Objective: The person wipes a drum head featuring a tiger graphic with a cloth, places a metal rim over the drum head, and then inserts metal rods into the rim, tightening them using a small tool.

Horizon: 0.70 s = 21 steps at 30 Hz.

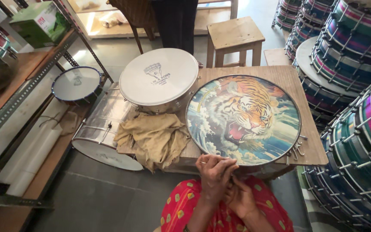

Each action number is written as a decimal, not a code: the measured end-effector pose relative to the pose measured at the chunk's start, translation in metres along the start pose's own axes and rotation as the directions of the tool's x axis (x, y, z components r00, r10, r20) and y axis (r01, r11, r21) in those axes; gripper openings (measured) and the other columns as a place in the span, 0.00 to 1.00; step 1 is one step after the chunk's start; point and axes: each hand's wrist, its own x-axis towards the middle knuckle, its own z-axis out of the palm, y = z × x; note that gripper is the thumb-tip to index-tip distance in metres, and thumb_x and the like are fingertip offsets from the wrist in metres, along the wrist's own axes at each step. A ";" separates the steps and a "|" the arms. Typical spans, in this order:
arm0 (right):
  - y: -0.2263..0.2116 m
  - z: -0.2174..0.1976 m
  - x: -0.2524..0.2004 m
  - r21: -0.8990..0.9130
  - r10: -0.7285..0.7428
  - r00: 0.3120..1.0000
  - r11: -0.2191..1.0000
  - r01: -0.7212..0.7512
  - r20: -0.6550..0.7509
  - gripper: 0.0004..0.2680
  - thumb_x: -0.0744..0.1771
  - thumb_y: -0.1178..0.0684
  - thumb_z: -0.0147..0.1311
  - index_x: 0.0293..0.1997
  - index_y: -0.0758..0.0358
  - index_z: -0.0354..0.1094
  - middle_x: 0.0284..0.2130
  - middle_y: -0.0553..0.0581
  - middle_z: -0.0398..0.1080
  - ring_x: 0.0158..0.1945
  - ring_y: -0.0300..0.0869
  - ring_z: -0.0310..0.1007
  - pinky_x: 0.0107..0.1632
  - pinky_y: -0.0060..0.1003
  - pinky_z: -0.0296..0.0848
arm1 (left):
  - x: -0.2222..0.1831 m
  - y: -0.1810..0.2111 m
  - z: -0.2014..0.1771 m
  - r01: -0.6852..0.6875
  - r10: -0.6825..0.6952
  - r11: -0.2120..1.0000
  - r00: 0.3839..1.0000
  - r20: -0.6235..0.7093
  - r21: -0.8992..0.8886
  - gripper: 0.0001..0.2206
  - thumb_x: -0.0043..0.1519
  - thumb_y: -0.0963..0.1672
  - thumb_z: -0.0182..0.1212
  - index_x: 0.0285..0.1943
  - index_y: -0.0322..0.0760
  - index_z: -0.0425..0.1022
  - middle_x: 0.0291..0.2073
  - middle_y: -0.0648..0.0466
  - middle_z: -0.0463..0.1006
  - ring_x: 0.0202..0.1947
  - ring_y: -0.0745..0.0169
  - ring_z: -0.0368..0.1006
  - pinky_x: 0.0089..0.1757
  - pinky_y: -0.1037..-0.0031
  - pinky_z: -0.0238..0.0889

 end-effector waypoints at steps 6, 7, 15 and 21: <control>0.002 0.009 -0.003 0.027 -0.003 0.999 1.000 0.002 0.043 0.08 0.66 0.43 0.53 0.41 0.53 0.70 0.27 0.46 0.70 0.29 0.37 0.69 0.34 0.34 0.67 | 0.000 -0.001 0.002 -0.016 0.016 1.000 1.000 -0.016 0.005 0.08 0.55 0.46 0.73 0.42 0.46 0.84 0.37 0.62 0.80 0.45 0.63 0.73 0.54 0.62 0.52; 0.002 0.010 -0.003 0.018 -0.008 1.000 1.000 0.008 0.028 0.08 0.66 0.43 0.52 0.41 0.52 0.70 0.26 0.46 0.70 0.29 0.37 0.68 0.34 0.34 0.67 | 0.001 -0.001 0.002 -0.020 0.020 1.000 1.000 -0.022 0.000 0.08 0.55 0.46 0.73 0.42 0.46 0.84 0.37 0.62 0.80 0.45 0.63 0.73 0.54 0.63 0.52; 0.002 -0.005 0.005 0.038 0.015 0.986 0.999 -0.022 0.168 0.09 0.68 0.42 0.51 0.40 0.55 0.70 0.25 0.47 0.71 0.27 0.36 0.67 0.33 0.33 0.66 | 0.001 0.001 0.002 -0.038 0.038 0.999 0.998 -0.043 -0.002 0.08 0.55 0.45 0.74 0.42 0.46 0.84 0.36 0.63 0.80 0.44 0.64 0.73 0.53 0.63 0.54; 0.001 0.003 0.002 0.010 0.011 0.998 1.000 -0.012 0.056 0.10 0.67 0.41 0.50 0.41 0.54 0.71 0.28 0.48 0.74 0.28 0.36 0.68 0.33 0.34 0.66 | 0.002 0.001 0.003 -0.040 0.040 0.999 0.998 -0.048 -0.005 0.08 0.54 0.45 0.74 0.42 0.46 0.84 0.36 0.63 0.80 0.44 0.64 0.73 0.53 0.64 0.54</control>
